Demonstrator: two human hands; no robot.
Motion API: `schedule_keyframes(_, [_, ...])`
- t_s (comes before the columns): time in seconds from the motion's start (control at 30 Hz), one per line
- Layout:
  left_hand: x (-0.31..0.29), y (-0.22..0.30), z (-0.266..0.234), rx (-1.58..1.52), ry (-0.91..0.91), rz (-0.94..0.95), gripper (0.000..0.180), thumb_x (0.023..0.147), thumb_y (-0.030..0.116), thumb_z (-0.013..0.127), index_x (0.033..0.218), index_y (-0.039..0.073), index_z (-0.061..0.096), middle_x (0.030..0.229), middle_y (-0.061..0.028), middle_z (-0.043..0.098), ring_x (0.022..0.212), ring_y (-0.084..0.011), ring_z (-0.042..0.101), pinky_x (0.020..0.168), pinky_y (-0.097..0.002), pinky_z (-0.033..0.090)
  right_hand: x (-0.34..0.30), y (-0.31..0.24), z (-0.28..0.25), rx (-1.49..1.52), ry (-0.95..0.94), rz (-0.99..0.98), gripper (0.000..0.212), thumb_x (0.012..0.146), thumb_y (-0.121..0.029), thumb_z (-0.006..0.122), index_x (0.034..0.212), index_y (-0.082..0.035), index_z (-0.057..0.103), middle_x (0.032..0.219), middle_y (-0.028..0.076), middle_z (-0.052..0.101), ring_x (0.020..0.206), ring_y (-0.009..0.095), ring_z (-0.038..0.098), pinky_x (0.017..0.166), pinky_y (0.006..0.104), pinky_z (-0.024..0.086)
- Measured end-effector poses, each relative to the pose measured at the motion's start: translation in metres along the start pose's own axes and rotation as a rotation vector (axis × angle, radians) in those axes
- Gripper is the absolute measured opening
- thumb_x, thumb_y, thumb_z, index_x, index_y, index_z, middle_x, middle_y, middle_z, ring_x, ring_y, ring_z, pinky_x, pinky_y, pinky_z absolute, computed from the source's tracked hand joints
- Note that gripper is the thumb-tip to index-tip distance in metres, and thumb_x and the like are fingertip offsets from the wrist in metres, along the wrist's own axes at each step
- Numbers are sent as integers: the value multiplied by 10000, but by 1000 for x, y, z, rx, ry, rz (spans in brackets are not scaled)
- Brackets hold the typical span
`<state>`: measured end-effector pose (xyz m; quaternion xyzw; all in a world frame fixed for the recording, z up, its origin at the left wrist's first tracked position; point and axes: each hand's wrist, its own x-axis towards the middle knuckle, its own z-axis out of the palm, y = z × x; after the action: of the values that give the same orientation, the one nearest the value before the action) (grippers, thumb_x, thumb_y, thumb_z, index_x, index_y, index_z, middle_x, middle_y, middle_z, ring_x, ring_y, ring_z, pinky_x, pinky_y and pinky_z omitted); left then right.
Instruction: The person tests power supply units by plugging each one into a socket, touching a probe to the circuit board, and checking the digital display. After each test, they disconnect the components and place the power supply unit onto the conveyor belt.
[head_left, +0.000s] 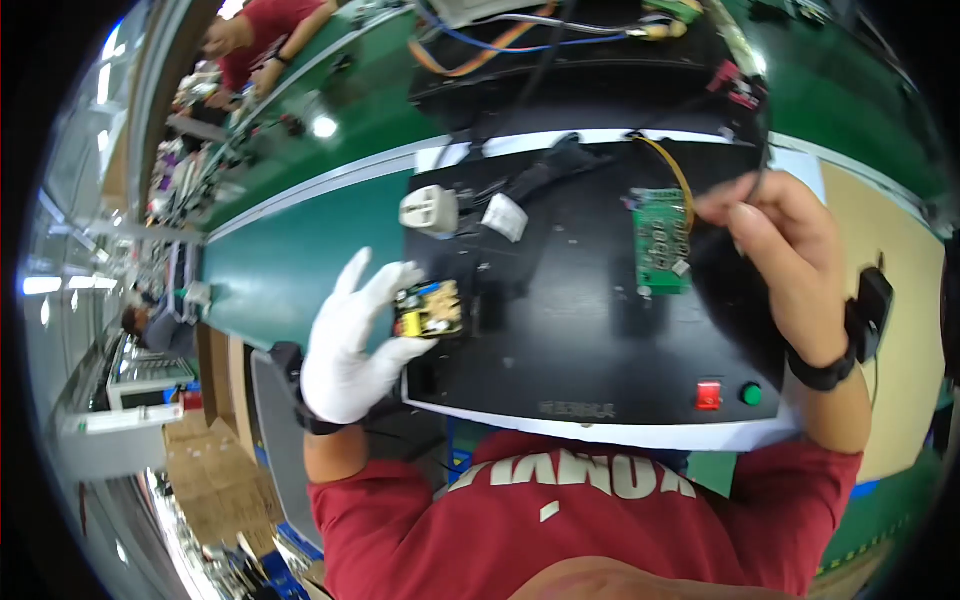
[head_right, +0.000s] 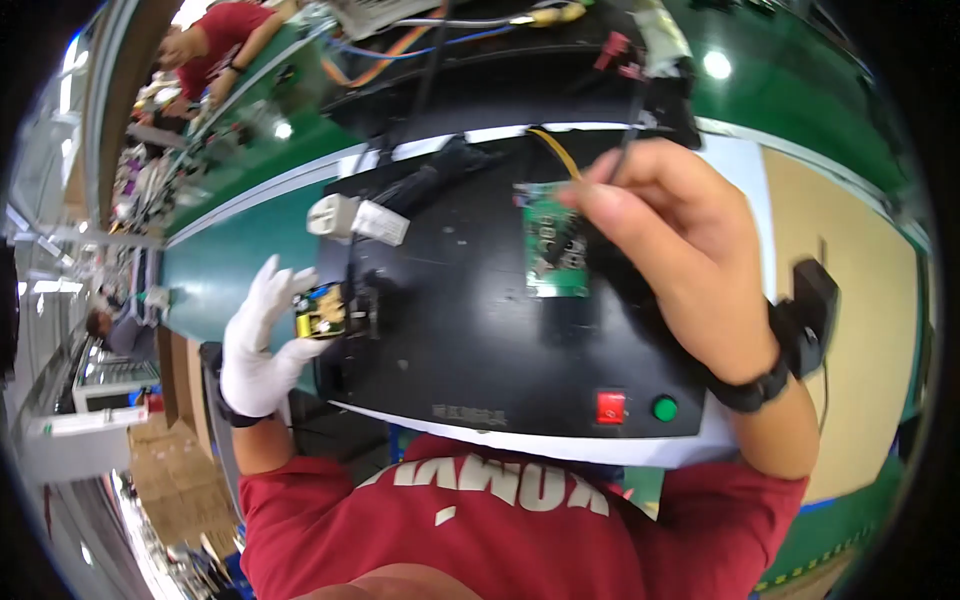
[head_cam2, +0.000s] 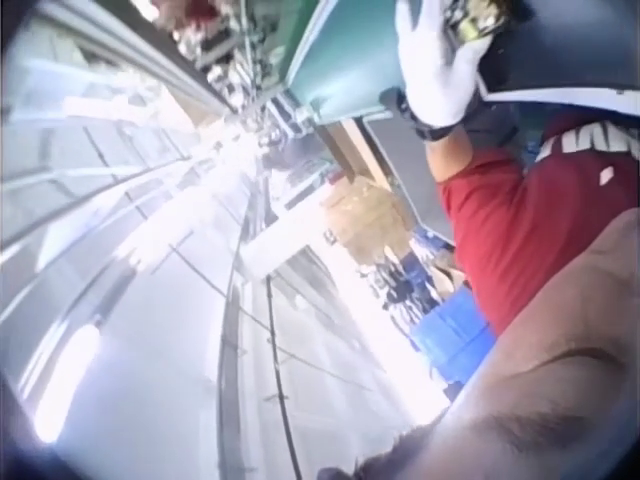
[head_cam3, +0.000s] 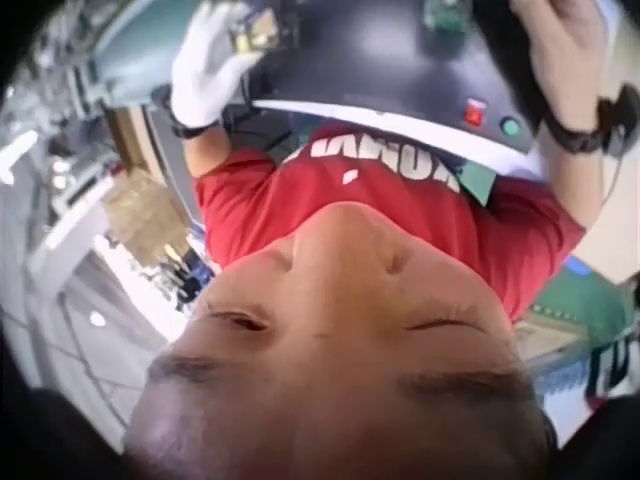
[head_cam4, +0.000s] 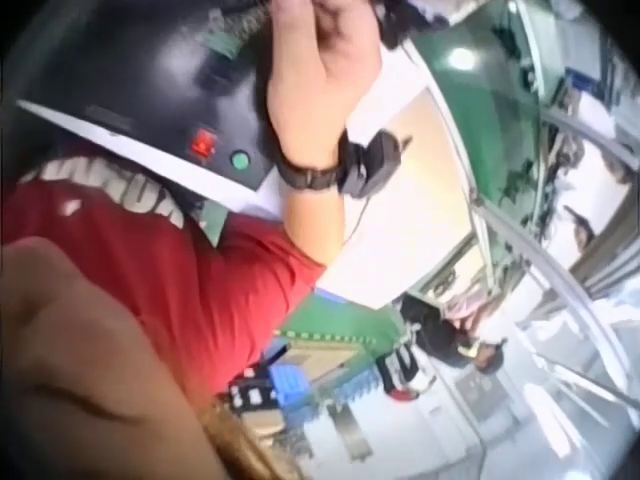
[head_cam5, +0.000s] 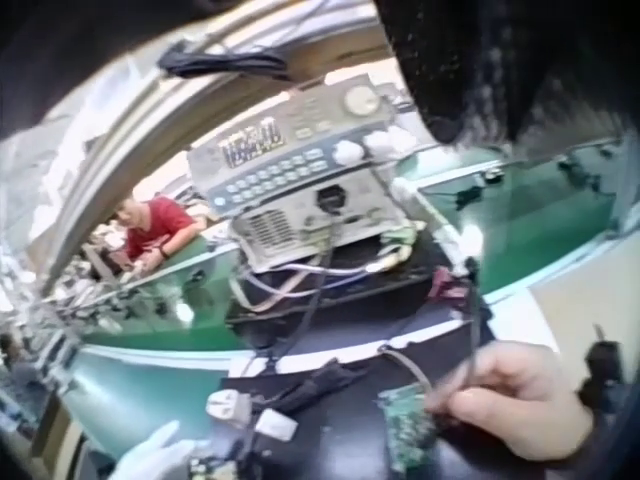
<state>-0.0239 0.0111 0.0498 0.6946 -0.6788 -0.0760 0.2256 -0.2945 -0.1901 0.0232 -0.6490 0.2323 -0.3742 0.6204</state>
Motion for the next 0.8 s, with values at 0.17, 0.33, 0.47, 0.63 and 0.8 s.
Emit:
schedule_keyframes(0.17, [12,-27,0,-304,-88,177,741,580,125,748,1241,132,413,999,-152,610,1001,-305,562,1006,-492,220,6,19,-6,-360,-52,-83,48,839,-23,496,866,11,474,848,42,522,769,85,502,700,211,398])
schedule_keyframes(0.33, [10,-39,5,-471,-104,175,751,566,132,769,1228,174,416,952,-158,620,989,-321,565,1010,-522,188,6,22,-7,-599,-15,-319,98,777,12,537,860,7,485,828,73,529,775,168,517,716,262,408])
schedule_keyframes(0.47, [5,-44,13,-580,-67,111,762,533,117,785,1207,162,434,946,-169,619,985,-326,566,1016,-533,163,10,19,-3,-767,12,-573,176,672,56,593,809,-2,499,774,86,524,799,261,517,718,332,409])
schedule_keyframes(0.63, [9,-52,22,-684,-38,164,736,576,182,781,1223,158,432,962,-176,616,1002,-318,558,1027,-523,102,3,15,1,-977,-101,-803,259,534,40,643,759,-24,532,763,73,546,794,263,547,660,394,400])
schedule_keyframes(0.8, [18,-54,1,-479,-191,293,642,664,165,724,1228,83,426,1039,-177,589,1045,-323,532,1019,-511,122,7,6,12,-991,-99,-674,228,546,33,616,750,-25,530,732,68,533,762,250,547,704,409,396])
